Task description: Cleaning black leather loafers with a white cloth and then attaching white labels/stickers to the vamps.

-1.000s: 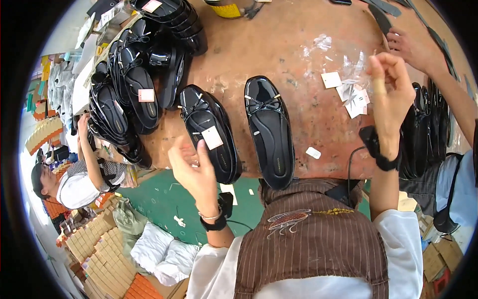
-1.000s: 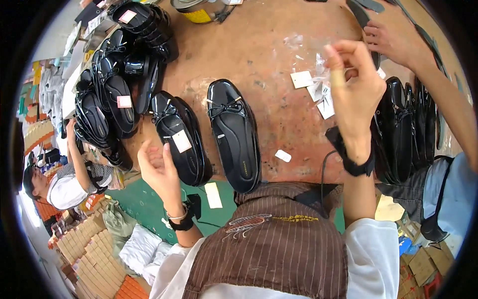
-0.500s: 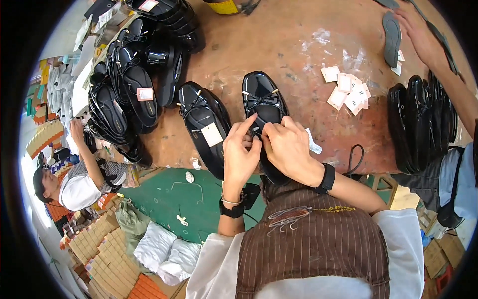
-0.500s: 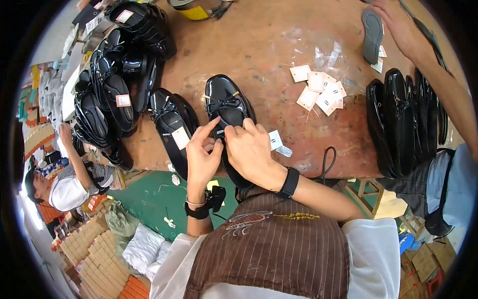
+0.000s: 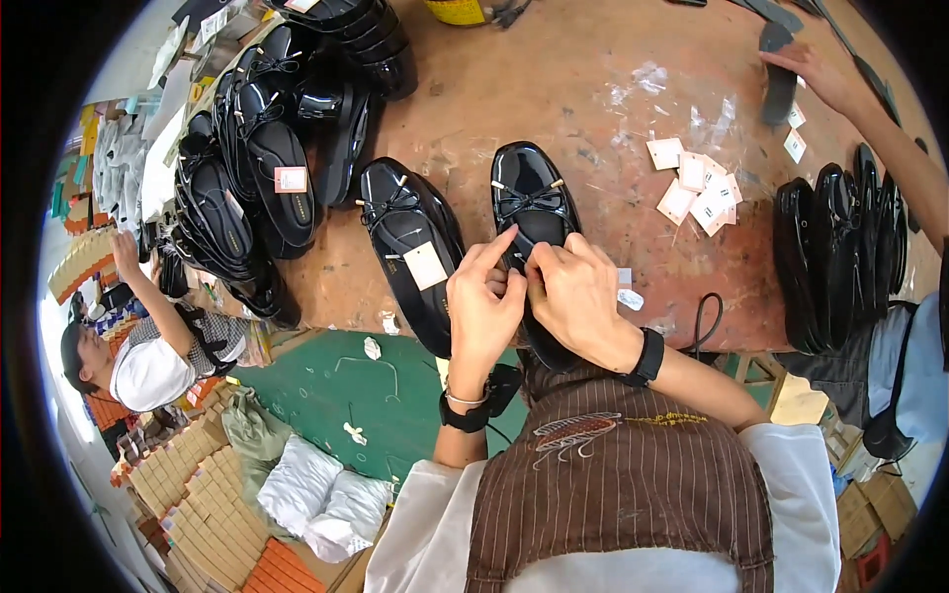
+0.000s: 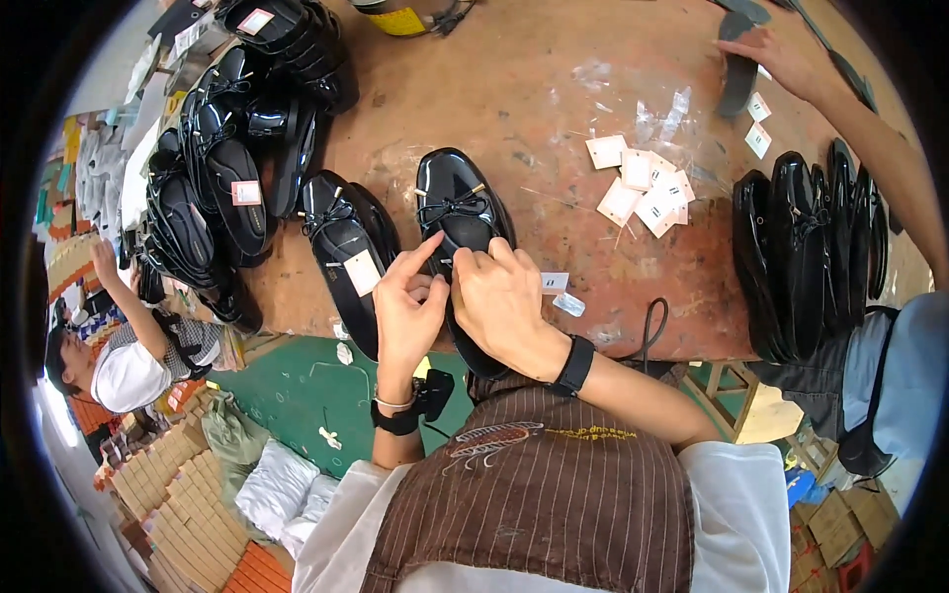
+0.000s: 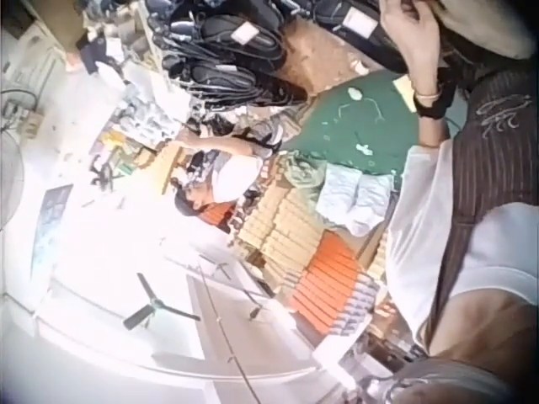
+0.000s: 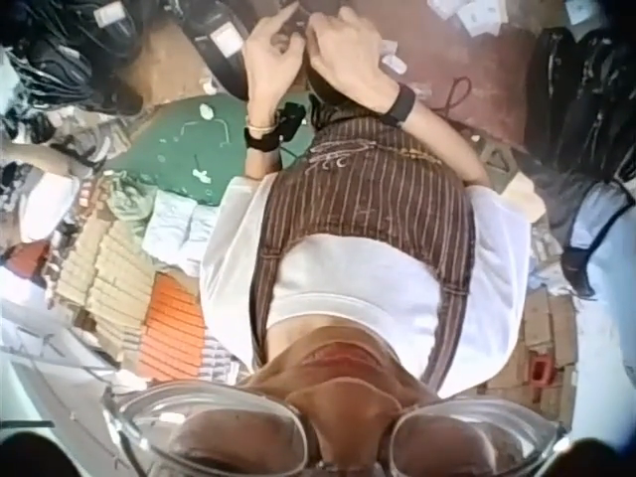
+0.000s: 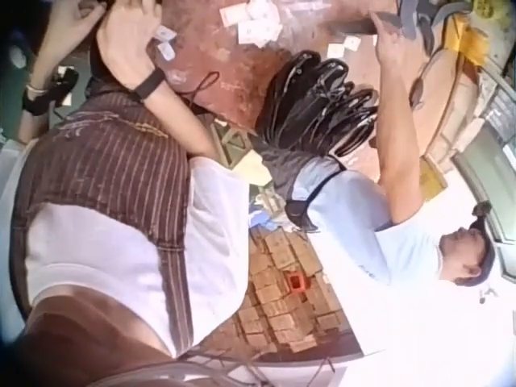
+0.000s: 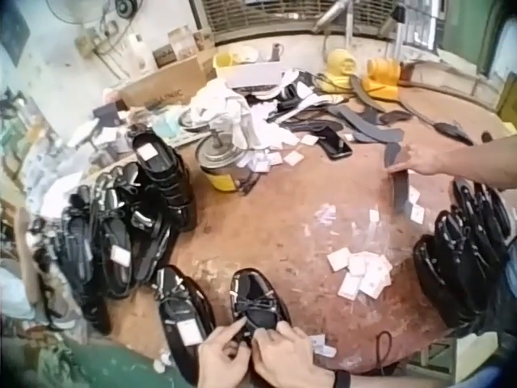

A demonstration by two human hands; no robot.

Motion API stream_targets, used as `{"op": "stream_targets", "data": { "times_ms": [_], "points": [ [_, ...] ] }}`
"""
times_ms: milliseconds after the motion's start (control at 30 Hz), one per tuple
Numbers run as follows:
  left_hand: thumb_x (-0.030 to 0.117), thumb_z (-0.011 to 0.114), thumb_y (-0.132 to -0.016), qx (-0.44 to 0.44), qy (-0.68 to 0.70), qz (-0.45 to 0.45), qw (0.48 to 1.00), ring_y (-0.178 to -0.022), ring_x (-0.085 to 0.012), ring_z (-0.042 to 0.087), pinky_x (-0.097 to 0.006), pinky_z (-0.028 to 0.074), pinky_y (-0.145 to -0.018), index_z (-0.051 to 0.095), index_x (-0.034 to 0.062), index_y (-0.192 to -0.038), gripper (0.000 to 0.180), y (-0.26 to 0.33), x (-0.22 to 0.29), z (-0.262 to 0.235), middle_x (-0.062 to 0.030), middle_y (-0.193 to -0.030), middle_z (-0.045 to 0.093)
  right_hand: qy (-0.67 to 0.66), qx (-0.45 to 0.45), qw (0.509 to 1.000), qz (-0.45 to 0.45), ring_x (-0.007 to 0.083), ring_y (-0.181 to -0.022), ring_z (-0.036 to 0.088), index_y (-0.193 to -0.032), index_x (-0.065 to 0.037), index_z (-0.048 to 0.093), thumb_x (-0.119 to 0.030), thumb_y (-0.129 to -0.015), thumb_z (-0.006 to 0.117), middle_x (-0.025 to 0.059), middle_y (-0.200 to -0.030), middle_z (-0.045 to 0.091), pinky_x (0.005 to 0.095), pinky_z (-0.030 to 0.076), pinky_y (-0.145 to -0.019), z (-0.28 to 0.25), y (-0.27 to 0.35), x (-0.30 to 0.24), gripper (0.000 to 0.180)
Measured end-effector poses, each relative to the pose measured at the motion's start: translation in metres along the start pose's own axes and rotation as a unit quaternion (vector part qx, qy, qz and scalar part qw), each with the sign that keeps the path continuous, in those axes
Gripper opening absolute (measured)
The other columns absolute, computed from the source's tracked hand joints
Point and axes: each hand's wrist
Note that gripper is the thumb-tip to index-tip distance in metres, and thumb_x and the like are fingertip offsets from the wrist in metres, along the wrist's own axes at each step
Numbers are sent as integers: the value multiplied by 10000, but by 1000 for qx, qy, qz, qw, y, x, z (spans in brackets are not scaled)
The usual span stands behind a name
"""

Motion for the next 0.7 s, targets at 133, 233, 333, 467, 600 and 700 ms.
{"op": "stream_targets", "data": {
  "times_ms": [133, 233, 333, 467, 600, 700],
  "points": [
    [-131, 570, -828, 5, -9, 2, 1000, -660, 5, 523, -161, 416, -560, 633, 4, -1281, 477, 0, 2, 0, -9, -908, 540, -6, -9, 1000, 0, 271, -790, 580, -801, -36, 599, -83, -755, 660, 102, -696, 647, 407, 447, -659, -1, 0, 0, 90],
    [-109, 588, -843, 11, -6, -2, 1000, -660, -6, 536, -164, 423, -563, 639, 7, -1275, 450, 0, 0, 1, -15, -906, 547, -15, 12, 1000, 5, 272, -775, 577, -808, -39, 593, -86, -783, 655, 101, -696, 643, 405, 446, -656, 3, -3, -1, 81],
    [-57, 630, -865, 40, -45, 15, 998, -650, -43, 566, -188, 447, -567, 674, 21, -1227, 372, -1, -6, 6, -38, -910, 569, -15, 17, 1000, 14, 268, -752, 573, -806, -45, 582, -92, -823, 650, 97, -692, 633, 400, 446, -649, 5, -4, -3, 84],
    [23, 705, -865, 136, -220, 102, 961, -609, -128, 593, -251, 487, -578, 750, 38, -1043, 184, -5, -5, 9, -81, -925, 587, -21, 38, 999, 14, 262, -736, 571, -795, -54, 571, -99, -850, 646, 91, -686, 624, 396, 447, -641, 7, -3, -2, 103],
    [23, 733, -839, 116, -160, 72, 978, -623, -147, 590, -267, 480, -574, 754, 29, -942, 106, -9, 6, 5, -78, -931, 567, 0, 50, 999, 16, 254, -735, 571, -803, -68, 573, -114, -852, 657, 82, -677, 615, 390, 445, -638, 6, -2, 3, 108],
    [2, 743, -817, 108, -172, 86, 975, -665, -143, 592, -271, 472, -587, 727, 1, -896, 81, -9, 10, 6, -81, -949, 548, 31, 46, 998, 3, 245, -738, 572, -824, -74, 586, -131, -847, 671, 77, -680, 615, 378, 440, -655, 3, -1, 8, 104]
  ]
}}
Point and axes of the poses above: each hand's wrist, its own y-axis away from the middle knuckle, its own z-axis out of the palm, x = y × z
